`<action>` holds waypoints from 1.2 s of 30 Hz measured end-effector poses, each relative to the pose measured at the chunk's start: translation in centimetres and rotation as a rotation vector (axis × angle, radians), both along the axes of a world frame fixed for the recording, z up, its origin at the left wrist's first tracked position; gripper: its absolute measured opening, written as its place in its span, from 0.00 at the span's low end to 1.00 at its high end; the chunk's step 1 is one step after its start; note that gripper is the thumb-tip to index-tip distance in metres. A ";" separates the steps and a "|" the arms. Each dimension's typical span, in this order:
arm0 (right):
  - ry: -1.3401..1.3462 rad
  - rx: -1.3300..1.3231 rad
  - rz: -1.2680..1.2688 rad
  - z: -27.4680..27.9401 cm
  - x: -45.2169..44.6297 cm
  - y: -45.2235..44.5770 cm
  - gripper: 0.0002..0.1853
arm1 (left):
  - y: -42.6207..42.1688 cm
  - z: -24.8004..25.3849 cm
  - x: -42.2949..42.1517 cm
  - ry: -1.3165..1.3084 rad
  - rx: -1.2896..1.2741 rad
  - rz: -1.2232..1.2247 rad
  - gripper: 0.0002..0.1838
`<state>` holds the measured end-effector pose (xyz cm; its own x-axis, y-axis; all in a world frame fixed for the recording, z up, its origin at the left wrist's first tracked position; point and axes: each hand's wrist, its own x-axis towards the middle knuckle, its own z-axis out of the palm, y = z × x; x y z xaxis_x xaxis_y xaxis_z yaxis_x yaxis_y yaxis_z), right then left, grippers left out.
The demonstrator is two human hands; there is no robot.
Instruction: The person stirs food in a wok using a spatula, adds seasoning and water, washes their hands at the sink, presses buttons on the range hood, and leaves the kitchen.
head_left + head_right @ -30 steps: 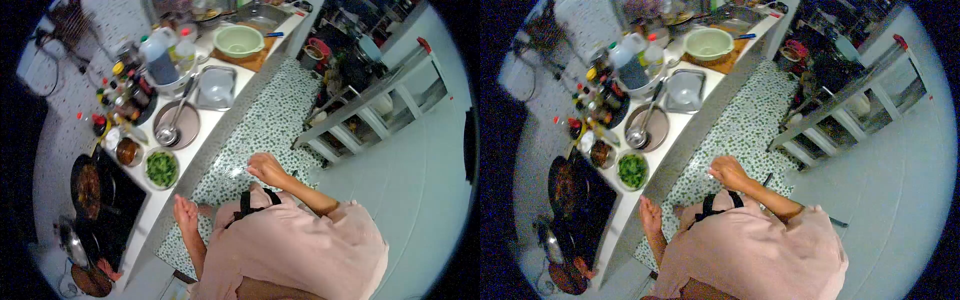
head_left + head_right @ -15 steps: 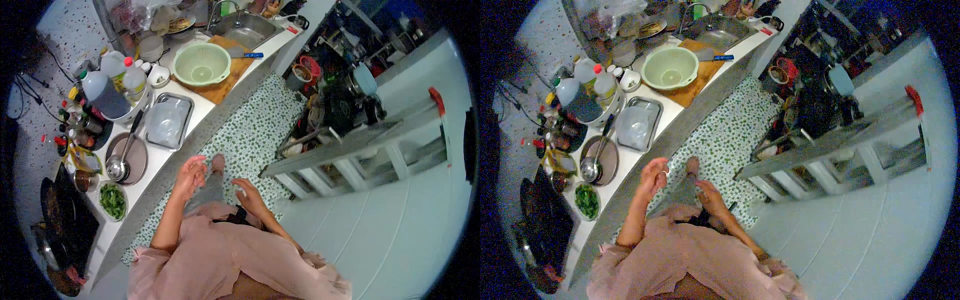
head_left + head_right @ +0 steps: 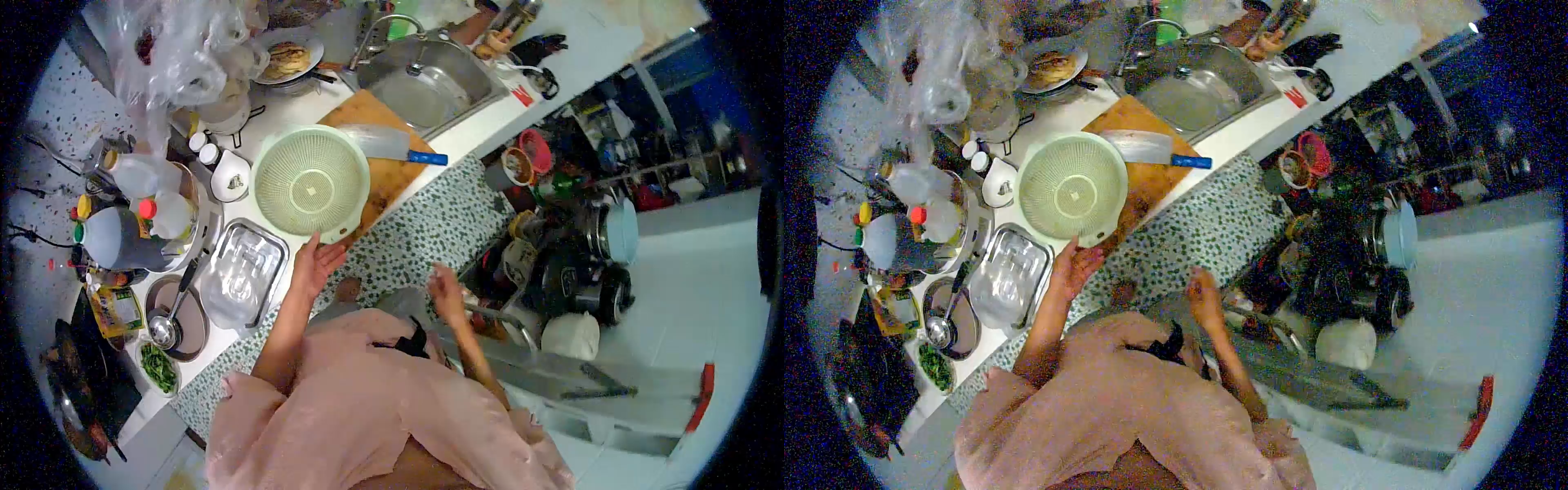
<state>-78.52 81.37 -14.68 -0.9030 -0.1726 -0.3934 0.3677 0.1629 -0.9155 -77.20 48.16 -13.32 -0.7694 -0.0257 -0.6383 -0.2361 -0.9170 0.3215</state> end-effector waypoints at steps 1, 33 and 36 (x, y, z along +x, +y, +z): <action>0.160 0.135 0.051 -0.2 -4.1 0.4 0.19 | -0.2 -0.1 -0.3 -0.016 -0.005 0.018 0.24; -0.496 -0.215 0.350 -23.8 -60.4 -10.8 0.10 | 12.5 -15.0 -54.7 -0.013 -0.424 0.268 0.11; 0.588 0.684 0.608 -24.7 -62.9 -12.5 0.14 | 11.8 -16.4 -55.6 -0.223 -0.372 0.388 0.11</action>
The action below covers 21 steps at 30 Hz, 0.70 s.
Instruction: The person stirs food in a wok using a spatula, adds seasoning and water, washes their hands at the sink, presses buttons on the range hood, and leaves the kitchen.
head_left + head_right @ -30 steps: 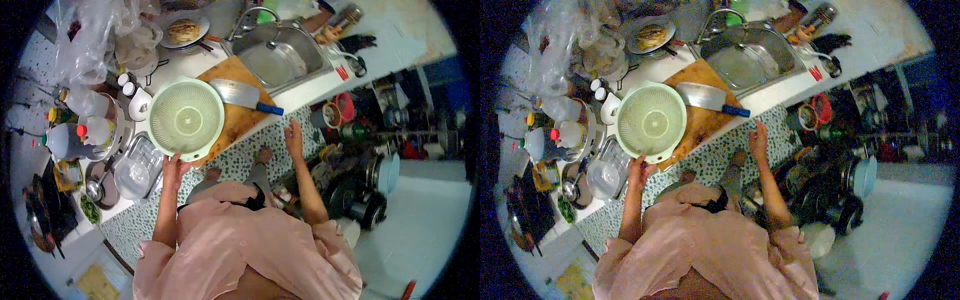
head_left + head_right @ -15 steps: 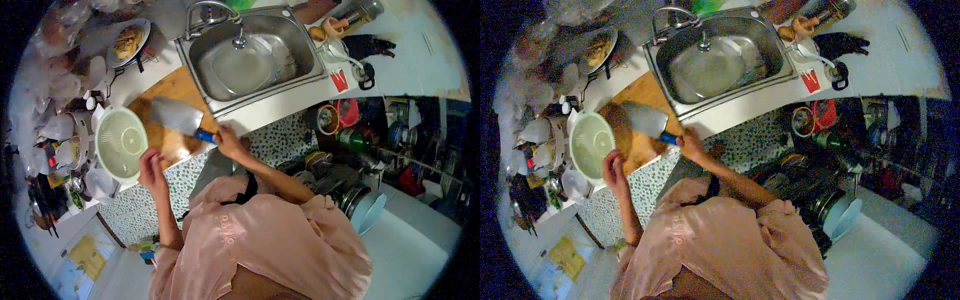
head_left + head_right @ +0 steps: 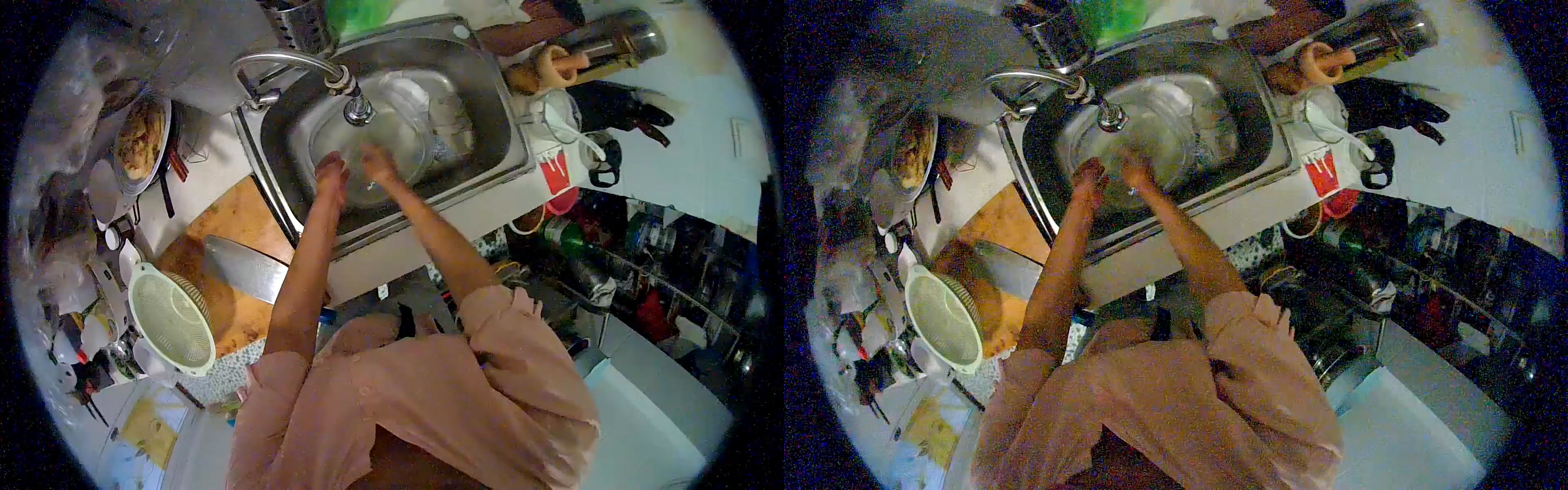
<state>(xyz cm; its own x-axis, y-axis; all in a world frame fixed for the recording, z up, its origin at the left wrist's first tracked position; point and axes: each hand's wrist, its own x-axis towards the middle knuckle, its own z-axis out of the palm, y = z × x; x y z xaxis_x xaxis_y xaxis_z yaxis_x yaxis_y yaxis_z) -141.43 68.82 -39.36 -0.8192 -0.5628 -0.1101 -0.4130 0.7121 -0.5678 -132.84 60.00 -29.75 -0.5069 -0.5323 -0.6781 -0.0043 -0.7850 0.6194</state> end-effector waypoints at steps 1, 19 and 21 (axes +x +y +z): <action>-0.185 -0.088 -0.015 3.2 -3.0 0.3 0.16 | -0.7 -2.7 0.0 -0.092 0.006 0.034 0.11; -0.474 -0.696 0.716 16.3 -0.1 0.3 0.08 | 0.5 -4.6 -8.5 -0.449 -0.221 -0.218 0.11; -0.321 -0.439 0.646 9.9 -5.3 -0.9 0.11 | 1.7 -12.1 -5.9 -0.222 -0.391 -0.052 0.10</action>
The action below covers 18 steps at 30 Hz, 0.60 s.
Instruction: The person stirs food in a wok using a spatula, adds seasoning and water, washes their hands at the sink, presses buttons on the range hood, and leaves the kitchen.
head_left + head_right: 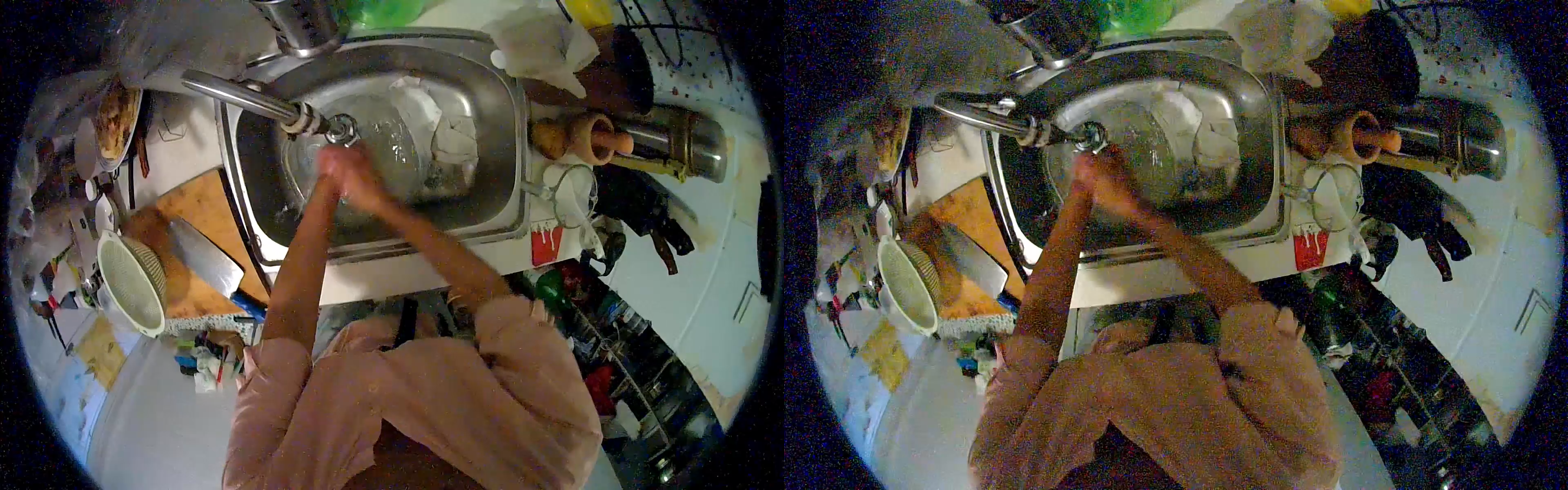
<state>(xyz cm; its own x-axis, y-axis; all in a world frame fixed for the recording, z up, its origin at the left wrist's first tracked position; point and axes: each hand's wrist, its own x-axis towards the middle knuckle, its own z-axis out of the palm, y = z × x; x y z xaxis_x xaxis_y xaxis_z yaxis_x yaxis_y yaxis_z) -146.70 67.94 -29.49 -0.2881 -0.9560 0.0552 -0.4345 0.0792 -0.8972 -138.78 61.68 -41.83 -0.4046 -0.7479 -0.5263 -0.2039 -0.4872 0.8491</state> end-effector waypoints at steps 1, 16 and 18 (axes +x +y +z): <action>0.144 0.062 -0.089 -3.1 -2.7 0.1 0.12 | 0.1 -0.3 0.4 0.057 -0.051 0.025 0.10; -1.930 0.012 0.162 7.3 4.0 -3.4 0.17 | 6.9 18.8 0.4 1.183 0.607 0.305 0.26; -1.481 0.119 0.347 7.4 4.7 -4.4 0.15 | 7.3 18.3 1.0 1.243 0.587 0.448 0.22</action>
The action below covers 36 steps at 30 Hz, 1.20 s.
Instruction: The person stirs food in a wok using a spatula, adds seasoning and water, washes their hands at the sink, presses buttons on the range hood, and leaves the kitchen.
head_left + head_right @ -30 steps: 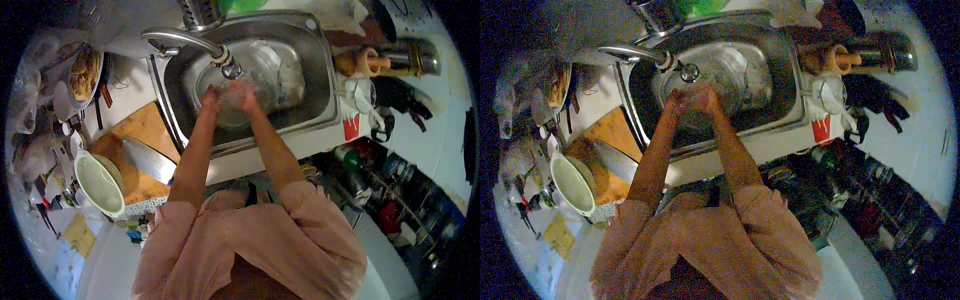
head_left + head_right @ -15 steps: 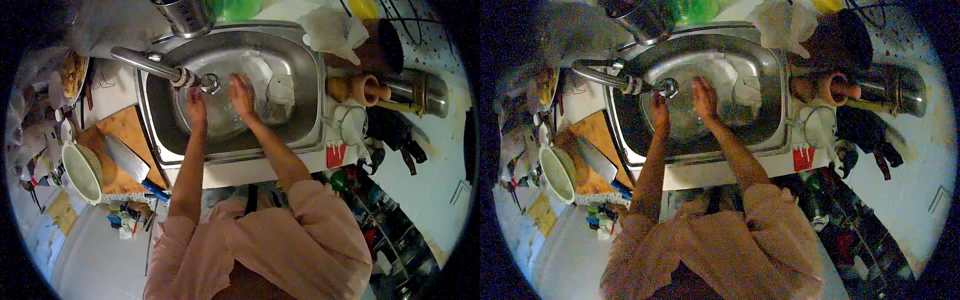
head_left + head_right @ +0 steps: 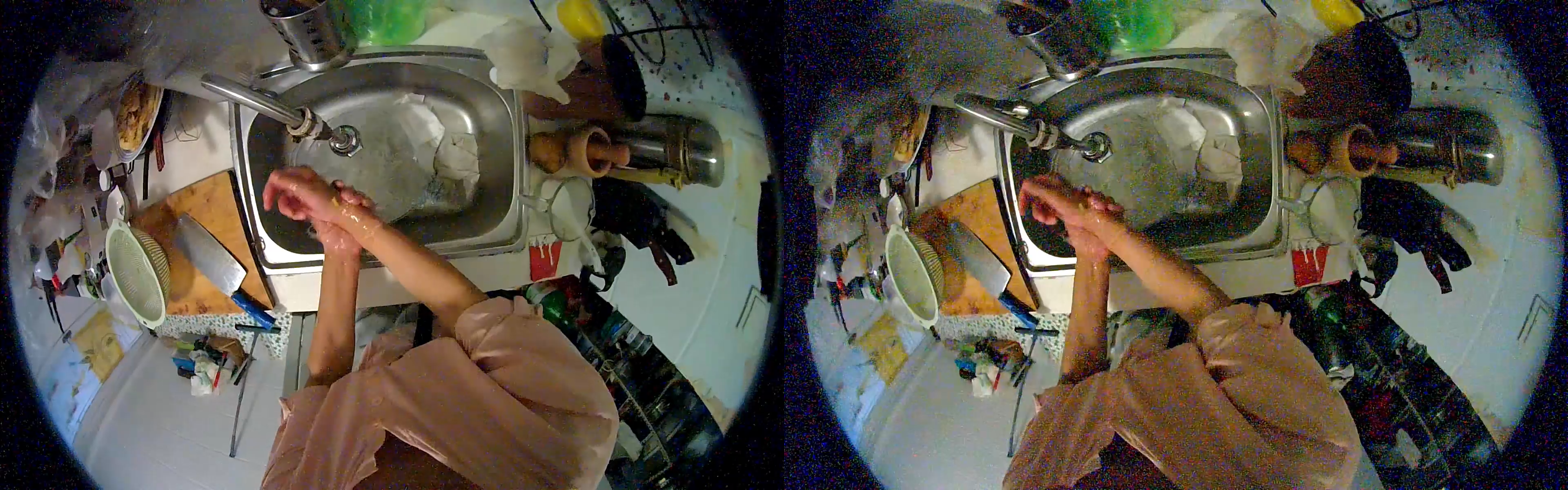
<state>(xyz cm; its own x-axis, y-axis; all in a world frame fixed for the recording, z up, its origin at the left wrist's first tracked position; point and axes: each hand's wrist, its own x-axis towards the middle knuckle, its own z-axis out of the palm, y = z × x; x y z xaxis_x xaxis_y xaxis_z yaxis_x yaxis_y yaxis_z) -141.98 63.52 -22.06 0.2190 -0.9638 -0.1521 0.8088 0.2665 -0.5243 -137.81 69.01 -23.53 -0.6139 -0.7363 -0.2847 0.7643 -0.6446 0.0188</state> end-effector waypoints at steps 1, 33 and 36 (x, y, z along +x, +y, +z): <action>0.437 -0.100 0.152 -0.4 -0.3 -0.6 0.13 | -0.1 -0.2 0.1 -0.074 -0.024 -0.031 0.19; 1.148 0.297 -0.422 -6.2 -12.3 6.9 0.25 | -7.2 -11.6 1.1 -1.462 -0.554 -0.645 0.17; 2.143 -0.162 -0.083 -11.7 -9.4 7.2 0.27 | -7.1 -15.6 2.4 -1.958 -1.296 -0.349 0.24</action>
<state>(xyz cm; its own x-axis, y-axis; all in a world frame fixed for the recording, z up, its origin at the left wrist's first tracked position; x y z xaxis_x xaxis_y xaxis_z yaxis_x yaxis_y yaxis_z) -151.39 70.75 -33.81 -0.1647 -0.9861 0.0196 -0.8977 0.1417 -0.4172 -135.39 61.92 -39.10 -0.3943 -0.9116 -0.1163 -0.7313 0.2346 0.6405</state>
